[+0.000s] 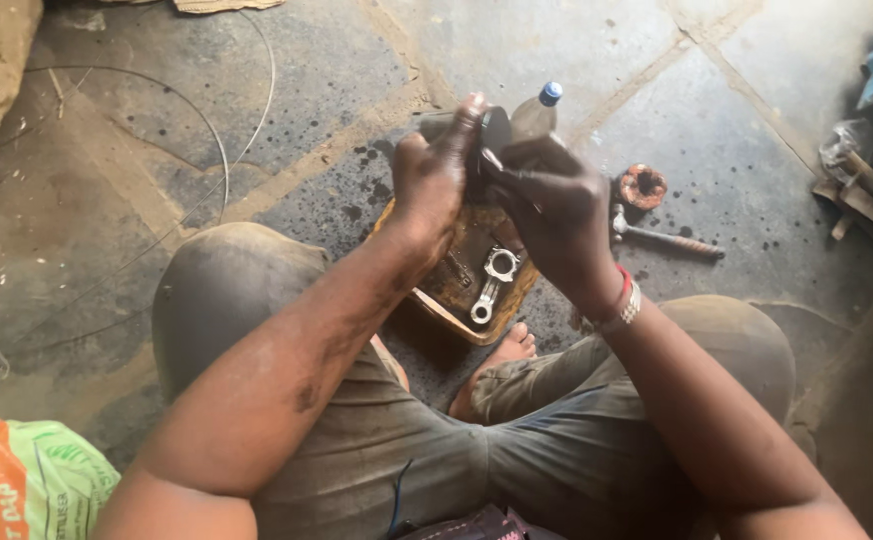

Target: The person sits on the floor and cleans a piston by pouring liquid from a bottle into a small cup and applying it to the piston. They then use a small tool to scrub the piston's grooves and surfaces, repeatedly rotating and inspecting the part.

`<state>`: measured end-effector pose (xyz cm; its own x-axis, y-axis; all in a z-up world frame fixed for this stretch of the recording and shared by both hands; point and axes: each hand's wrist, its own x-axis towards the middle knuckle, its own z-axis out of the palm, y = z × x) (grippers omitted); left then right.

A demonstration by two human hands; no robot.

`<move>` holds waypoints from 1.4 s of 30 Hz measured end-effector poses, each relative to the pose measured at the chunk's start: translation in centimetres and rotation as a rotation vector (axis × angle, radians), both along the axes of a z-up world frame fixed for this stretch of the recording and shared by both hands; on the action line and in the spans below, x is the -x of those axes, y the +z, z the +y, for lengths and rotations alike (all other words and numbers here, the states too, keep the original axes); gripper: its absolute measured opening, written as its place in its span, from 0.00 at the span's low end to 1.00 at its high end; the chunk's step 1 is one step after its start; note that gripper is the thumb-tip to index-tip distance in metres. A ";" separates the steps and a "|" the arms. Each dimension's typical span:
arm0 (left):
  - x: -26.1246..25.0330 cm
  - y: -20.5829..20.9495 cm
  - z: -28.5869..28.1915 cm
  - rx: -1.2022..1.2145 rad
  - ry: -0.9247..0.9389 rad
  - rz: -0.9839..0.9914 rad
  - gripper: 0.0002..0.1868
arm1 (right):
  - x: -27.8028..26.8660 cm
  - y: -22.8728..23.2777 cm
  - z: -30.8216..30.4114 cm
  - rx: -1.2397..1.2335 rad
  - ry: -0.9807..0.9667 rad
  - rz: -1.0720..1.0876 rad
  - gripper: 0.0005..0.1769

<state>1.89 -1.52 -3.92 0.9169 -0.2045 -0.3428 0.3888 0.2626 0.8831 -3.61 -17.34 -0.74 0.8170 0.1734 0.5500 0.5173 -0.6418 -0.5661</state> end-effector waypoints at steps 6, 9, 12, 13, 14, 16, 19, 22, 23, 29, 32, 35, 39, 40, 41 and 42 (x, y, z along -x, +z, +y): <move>0.2 -0.2 0.0 0.095 -0.086 0.034 0.25 | 0.1 0.7 0.4 0.176 -0.115 -0.043 0.07; 0.0 0.4 0.3 0.238 -0.112 0.058 0.24 | 1.2 1.0 1.5 0.024 -0.007 -0.022 0.05; 0.5 1.1 0.8 0.262 -0.179 0.140 0.26 | 1.3 0.8 1.7 -0.052 -0.075 0.017 0.05; 0.7 1.4 1.0 0.234 -0.205 0.099 0.26 | 1.4 0.7 1.5 0.028 -0.123 -0.076 0.05; 0.8 1.6 1.2 0.210 -0.228 0.059 0.27 | 1.4 0.5 1.2 0.112 -0.169 -0.167 0.06; 0.8 2.1 1.4 0.158 -0.257 0.045 0.29 | 1.1 0.2 0.6 0.171 -0.233 -0.261 0.06; 0.6 2.5 1.7 0.096 -0.265 0.104 0.31 | 1.0 0.0 0.9 0.139 -0.270 -0.287 0.07; 0.9 2.4 1.7 0.080 -0.256 0.121 0.33 | 1.8 0.7 1.9 0.216 -0.253 -0.341 0.07; 1.0 2.5 1.7 0.071 -0.244 0.132 0.33 | 2.2 1.1 2.4 0.246 -0.230 -0.356 0.07; 1.1 3.2 2.2 0.045 -0.272 0.055 0.36 | 2.8 3.1 2.9 0.305 -0.190 -0.358 0.11; 2.1 3.4 2.3 0.085 -0.311 0.018 0.35 | 2.3 2.2 1.9 0.143 -0.286 -0.280 0.10; 2.0 4.0 1.5 0.125 -0.248 0.072 0.34 | 1.9 1.3 1.2 0.062 -0.282 -0.325 0.07; 2.4 4.5 1.5 0.122 -0.239 0.017 0.41 | 2.8 1.2 1.7 0.674 -0.557 -0.282 0.10; 2.5 4.7 1.7 0.118 -0.230 0.021 0.42 | 2.7 1.7 1.7 0.401 -0.473 -0.211 0.07; 2.7 5.1 1.8 0.114 -0.220 0.025 0.43 | 2.8 2.1 2.0 0.128 -0.385 -0.144 0.05; 2.8 5.5 1.7 0.118 -0.211 0.025 0.44 | 2.6 2.8 1.8 -0.135 -0.292 -0.084 0.04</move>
